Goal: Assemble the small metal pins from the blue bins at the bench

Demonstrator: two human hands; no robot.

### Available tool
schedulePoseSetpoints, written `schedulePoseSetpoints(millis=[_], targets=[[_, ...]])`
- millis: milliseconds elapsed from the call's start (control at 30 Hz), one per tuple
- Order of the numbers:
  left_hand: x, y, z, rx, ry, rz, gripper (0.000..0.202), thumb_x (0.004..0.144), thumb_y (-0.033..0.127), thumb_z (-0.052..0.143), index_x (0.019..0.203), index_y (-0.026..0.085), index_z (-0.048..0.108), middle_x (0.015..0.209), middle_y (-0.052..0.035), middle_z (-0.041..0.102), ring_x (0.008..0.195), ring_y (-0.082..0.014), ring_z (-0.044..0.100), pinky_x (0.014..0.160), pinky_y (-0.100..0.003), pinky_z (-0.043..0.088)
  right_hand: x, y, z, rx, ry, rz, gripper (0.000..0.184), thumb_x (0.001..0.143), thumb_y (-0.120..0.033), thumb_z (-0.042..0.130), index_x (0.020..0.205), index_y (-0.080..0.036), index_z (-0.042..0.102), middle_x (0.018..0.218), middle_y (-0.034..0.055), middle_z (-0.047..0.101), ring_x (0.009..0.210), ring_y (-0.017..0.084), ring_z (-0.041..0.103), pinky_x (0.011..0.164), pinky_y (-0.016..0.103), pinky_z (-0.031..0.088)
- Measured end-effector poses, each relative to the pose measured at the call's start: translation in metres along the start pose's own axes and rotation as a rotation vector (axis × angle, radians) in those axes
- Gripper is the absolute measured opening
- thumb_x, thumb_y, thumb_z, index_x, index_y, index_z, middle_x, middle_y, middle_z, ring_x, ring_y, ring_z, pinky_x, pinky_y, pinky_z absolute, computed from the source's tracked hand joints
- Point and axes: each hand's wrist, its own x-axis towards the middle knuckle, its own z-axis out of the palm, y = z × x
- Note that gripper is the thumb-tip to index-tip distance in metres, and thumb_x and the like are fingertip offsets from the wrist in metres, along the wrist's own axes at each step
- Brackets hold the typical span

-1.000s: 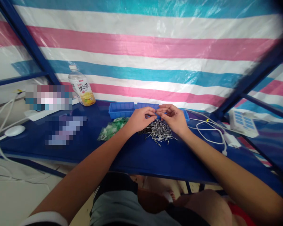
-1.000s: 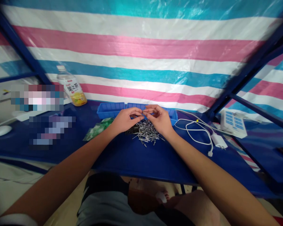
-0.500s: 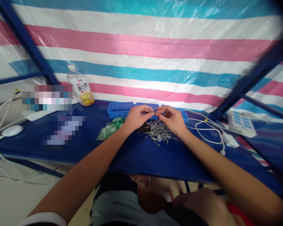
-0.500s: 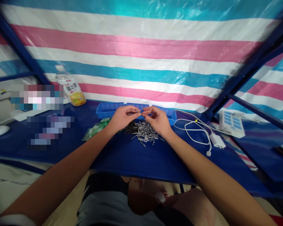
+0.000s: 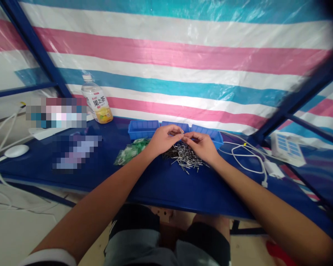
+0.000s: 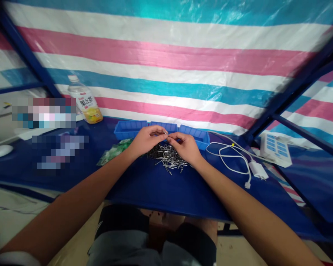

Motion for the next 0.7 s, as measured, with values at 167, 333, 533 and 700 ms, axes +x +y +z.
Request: schedulePoseSetpoints(millis=[167,333,533,700], targets=[[-0.003,0.007,-0.003,0.068,-0.052,-0.018,0.012,0.092,0.03,0.076,0.1,0.022,0.079,0.105,-0.0061,0.081,0.094,-0.0189,0.074,0.085,-0.035,0.059,-0.001,0.002,-0.004,-0.003,-0.007,0.025,0.03,0.094,-0.049,0.074,0.108,-0.024,0.084,0.097,0.0055,0.082,0.065,0.017,0.066,0.064,0.035,0.056],[-0.005,0.005,-0.004,0.049,-0.075,-0.01,0.013,0.093,0.033,0.076,0.101,0.024,0.081,0.106,-0.0049,0.08,0.092,-0.0173,0.074,0.081,-0.032,0.058,-0.002,0.008,-0.007,-0.062,-0.042,-0.02,0.029,0.096,-0.049,0.072,0.106,-0.025,0.084,0.093,0.0051,0.082,0.076,0.022,0.072,0.073,0.038,0.058],[-0.005,0.003,-0.004,0.039,-0.072,0.0,0.012,0.095,0.032,0.073,0.101,0.022,0.078,0.102,-0.0052,0.079,0.092,-0.0171,0.074,0.079,-0.031,0.057,-0.001,0.009,-0.008,-0.182,-0.038,-0.121,0.027,0.101,-0.047,0.067,0.109,-0.027,0.083,0.1,0.0052,0.082,0.09,0.026,0.075,0.083,0.04,0.058],[-0.006,0.006,-0.007,0.07,-0.05,0.024,0.012,0.095,0.03,0.073,0.101,0.021,0.077,0.104,-0.0054,0.08,0.093,-0.0171,0.074,0.082,-0.032,0.058,-0.003,0.001,-0.006,-0.273,-0.071,-0.225,0.027,0.106,-0.044,0.06,0.111,-0.027,0.081,0.098,0.0052,0.08,0.089,0.025,0.074,0.081,0.04,0.055]])
